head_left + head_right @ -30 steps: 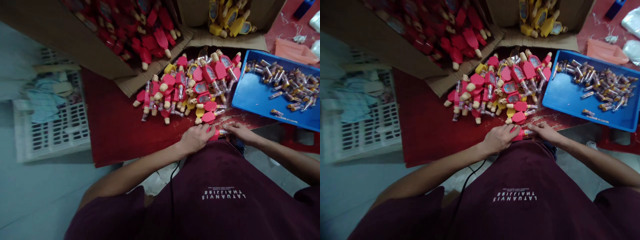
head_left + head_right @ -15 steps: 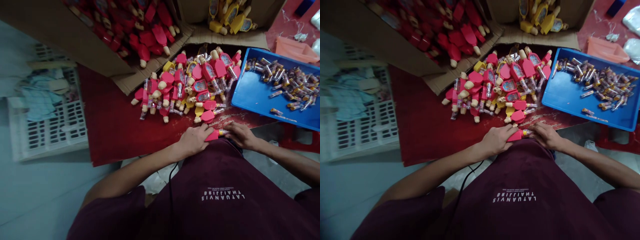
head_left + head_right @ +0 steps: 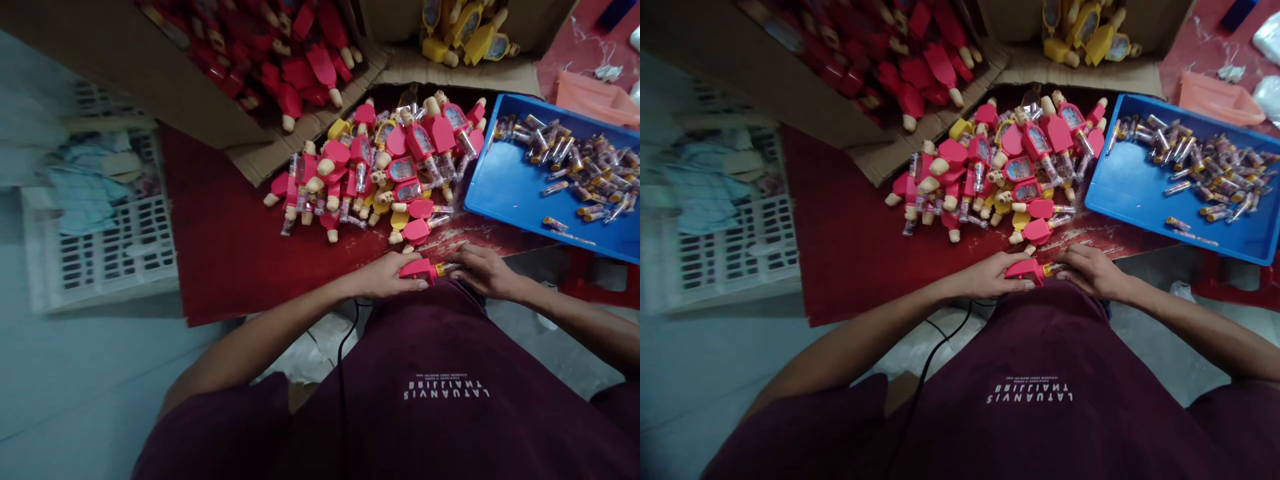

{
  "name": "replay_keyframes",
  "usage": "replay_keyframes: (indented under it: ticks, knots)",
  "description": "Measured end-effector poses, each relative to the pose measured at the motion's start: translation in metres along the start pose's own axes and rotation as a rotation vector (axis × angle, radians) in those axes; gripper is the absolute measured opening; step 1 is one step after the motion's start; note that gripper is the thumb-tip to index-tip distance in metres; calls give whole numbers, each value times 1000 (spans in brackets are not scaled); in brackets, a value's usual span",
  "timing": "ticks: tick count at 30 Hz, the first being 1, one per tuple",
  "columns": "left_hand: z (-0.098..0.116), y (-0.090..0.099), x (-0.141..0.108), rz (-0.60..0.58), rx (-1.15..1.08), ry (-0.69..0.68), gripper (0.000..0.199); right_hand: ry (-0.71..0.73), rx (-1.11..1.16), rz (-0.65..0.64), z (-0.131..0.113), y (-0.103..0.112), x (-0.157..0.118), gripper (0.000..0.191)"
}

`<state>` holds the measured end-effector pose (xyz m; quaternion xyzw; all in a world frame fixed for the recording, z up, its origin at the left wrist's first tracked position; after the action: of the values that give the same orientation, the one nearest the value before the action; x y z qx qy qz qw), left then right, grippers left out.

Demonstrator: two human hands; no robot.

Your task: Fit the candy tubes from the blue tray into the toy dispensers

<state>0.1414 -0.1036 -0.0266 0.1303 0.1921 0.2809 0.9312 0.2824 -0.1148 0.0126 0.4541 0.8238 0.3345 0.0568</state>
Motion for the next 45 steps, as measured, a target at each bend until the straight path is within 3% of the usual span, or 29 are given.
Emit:
replay_keyframes:
  ticks: [3, 7, 10, 13, 16, 19, 23, 25, 27, 31, 33, 35, 41, 43, 45]
  knots:
    - [3, -2, -1, -66, -180, -1, 39, 8, 52, 24, -6, 3, -1, 27]
    - [1, -8, -1, -117, -251, 33, 39, 2, 87, 0, -10, 3, -1, 26]
    - [4, -7, -1, -77, -182, 31, 39, -14, 69, -11, -9, 2, -3, 27]
    - [11, -4, -3, 18, 57, 18, 36, -67, 61, -8, -3, 0, -6, 26]
    - [17, -2, -6, 116, 429, 19, 33, -255, 99, -4, 14, -5, -10, 31]
    - [21, -7, -6, 103, 766, -23, 38, -526, 231, -56, 37, -16, -16, 48]
    - [27, -14, -6, 69, 952, -159, 44, -806, 519, -237, 51, -38, -25, 59]
    - [24, -13, -5, 71, 968, -160, 47, -870, 544, -289, 53, -42, -28, 61]
    - [18, -9, -3, 74, 916, -113, 47, -760, 427, -233, 52, -34, -21, 57]
    - [12, -1, 1, 90, 747, -48, 44, -261, 91, -13, 26, -9, -1, 38]
    - [13, 0, 3, 87, 755, -62, 44, -185, 53, 16, 20, -8, -1, 34]
    - [15, -3, 3, 86, 824, -99, 44, -280, 113, 3, 25, -12, -4, 32]
    - [22, -15, -1, 147, 1012, -264, 35, -842, 650, -186, 47, -47, -24, 51]
    - [18, -13, 1, 142, 991, -237, 36, -846, 626, -210, 50, -47, -23, 50]
    - [11, -4, 6, 137, 854, -153, 42, -673, 414, -133, 50, -31, -12, 45]
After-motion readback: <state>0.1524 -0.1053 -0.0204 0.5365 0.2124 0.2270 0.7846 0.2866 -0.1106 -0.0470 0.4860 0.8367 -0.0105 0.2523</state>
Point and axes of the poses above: each hand's wrist, its own x-axis towards the middle knuckle, its own y-axis out of the back of the hand, z = x × y, the point moved 9 cm from there along x, towards the middle knuckle, and after that the axes turned 6 degrees about z, right-handed, at the moved point
